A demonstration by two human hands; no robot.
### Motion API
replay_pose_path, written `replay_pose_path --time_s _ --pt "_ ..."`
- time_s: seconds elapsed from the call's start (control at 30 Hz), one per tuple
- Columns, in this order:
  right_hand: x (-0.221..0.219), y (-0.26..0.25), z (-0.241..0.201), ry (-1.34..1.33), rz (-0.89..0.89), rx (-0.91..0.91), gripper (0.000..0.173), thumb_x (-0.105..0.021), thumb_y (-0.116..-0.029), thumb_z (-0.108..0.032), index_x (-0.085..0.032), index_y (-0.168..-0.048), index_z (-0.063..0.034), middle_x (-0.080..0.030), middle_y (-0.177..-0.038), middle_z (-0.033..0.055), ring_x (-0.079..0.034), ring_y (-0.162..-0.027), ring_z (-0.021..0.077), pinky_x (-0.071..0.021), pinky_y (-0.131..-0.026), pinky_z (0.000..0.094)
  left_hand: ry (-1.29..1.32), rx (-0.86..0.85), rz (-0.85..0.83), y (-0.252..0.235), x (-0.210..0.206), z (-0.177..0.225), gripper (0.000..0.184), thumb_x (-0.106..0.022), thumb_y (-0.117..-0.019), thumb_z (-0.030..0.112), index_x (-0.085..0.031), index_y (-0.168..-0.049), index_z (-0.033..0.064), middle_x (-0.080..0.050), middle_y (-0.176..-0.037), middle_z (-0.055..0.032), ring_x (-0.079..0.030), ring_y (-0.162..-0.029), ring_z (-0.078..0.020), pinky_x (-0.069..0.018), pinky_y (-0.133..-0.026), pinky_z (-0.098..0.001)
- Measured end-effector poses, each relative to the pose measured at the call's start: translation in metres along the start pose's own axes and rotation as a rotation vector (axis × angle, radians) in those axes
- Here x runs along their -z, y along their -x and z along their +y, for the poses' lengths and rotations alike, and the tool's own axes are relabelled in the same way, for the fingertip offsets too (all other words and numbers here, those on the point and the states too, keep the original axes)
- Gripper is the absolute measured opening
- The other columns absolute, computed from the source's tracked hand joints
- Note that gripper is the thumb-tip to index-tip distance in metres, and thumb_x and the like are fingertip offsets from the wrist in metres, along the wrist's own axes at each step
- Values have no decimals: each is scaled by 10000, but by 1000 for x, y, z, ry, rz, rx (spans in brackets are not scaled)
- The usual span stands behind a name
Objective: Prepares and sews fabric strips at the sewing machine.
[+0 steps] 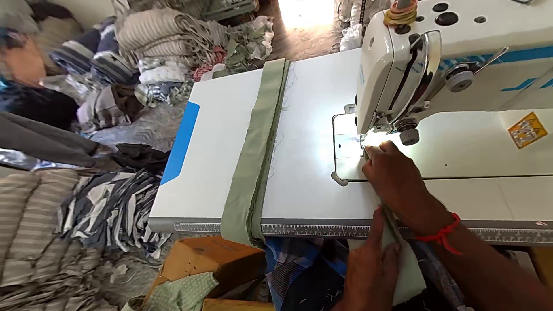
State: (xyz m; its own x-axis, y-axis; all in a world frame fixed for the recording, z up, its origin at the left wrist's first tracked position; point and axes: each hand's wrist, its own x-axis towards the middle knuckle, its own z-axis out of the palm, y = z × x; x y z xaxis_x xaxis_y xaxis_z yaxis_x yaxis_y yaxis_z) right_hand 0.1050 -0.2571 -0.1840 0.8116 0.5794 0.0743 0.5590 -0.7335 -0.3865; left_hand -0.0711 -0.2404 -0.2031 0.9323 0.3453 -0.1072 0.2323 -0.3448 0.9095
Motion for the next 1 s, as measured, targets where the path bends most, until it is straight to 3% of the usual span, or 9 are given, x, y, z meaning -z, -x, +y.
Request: replay_pose_path --time_s 0.13,0.3,0.5,0.8,0.9,1.0 --pt "-1 25 -1 9 -26 -15 388 -612 -1002 -79 -608 -1371 41 -602 -1096 223 -668 -807 344 -580 -658 472 55 -34 64 -3 -2 -6 562 -592 -1025 135 -417 -1547 21 -736 -1168 -106 -735 -957 -125 -605 -862 -312" --pt "0 24 1 -13 -42 -42 383 -600 -1011 -98 -608 -1371 32 -595 -1126 223 -665 -772 340 -571 -632 479 101 -14 51 -4 -5 -4 536 -572 -1035 119 -428 -1541 15 -737 -1150 -109 -727 -940 -105 -593 -864 -276" --pt "0 22 2 -10 -60 -31 406 -598 -1007 -87 -593 -1397 24 -595 -1125 218 -665 -768 327 -574 -632 464 66 -12 75 -6 -6 -5 556 -563 -1040 134 -400 -1566 53 -745 -1097 -96 -732 -899 -120 -608 -827 -307" --pt "3 20 2 -20 -105 -49 426 -586 -1017 -98 -569 -1424 27 -611 -1135 232 -675 -805 343 -578 -677 482 51 11 48 -6 -2 -2 569 -577 -1036 144 -400 -1574 86 -737 -1149 -89 -723 -946 -110 -591 -870 -294" --pt "1 21 2 -9 -92 -45 436 -597 -1014 -101 -561 -1430 27 -595 -1150 231 -671 -787 340 -576 -658 477 63 -6 44 -4 -2 -3 552 -561 -1039 127 -407 -1565 63 -716 -1226 -95 -717 -1008 -107 -581 -916 -290" --pt "2 21 0 -5 -100 -54 443 -595 -1016 -100 -555 -1439 25 -596 -1160 229 -672 -791 341 -577 -662 476 70 -5 42 -4 -1 -1 544 -566 -1037 129 -417 -1554 42 -722 -1202 -102 -720 -978 -108 -585 -891 -283"
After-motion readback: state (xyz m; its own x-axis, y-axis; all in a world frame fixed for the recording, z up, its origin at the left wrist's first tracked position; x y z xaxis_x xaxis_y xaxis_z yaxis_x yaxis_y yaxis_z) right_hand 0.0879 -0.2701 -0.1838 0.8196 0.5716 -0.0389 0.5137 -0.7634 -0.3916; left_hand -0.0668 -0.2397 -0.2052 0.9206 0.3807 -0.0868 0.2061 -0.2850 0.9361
